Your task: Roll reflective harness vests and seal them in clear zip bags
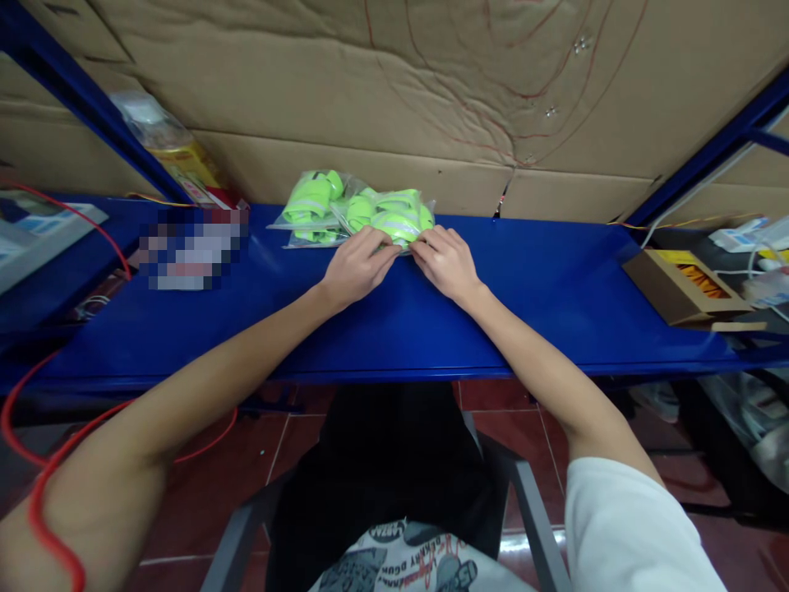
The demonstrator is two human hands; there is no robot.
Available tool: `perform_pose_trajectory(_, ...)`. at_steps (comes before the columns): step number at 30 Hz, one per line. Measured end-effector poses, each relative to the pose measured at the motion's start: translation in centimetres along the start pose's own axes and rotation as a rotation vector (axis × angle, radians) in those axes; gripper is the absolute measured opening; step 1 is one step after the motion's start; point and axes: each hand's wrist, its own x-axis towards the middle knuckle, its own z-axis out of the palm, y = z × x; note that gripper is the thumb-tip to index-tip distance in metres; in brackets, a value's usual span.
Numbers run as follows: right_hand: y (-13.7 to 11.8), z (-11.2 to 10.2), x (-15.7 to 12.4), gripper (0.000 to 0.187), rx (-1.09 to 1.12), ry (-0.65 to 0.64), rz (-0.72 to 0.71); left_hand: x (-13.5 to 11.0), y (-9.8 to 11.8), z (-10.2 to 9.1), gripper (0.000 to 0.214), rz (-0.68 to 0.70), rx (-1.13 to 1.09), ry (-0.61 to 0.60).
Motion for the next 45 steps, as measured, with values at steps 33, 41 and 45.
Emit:
perform_pose_trajectory(33, -0.22, -0.12, 0.17, 0.036, 0.115, -0.117, -0.038, -0.1, 0.26, 0.25, 0.038, -0.077, -0.049, -0.076)
perform_pose_trajectory(41, -0.7, 0.06, 0.18, 0.035, 0.103, -0.093, -0.009, -0.13, 0.2, 0.19, 0.039, -0.059, -0.077, -0.102)
perform_pose_trajectory(45, -0.26, -0.14, 0.23, 0.038, 0.111, -0.121, -0.03, -0.26, -0.14, 0.27, 0.035, -0.041, -0.136, -0.116)
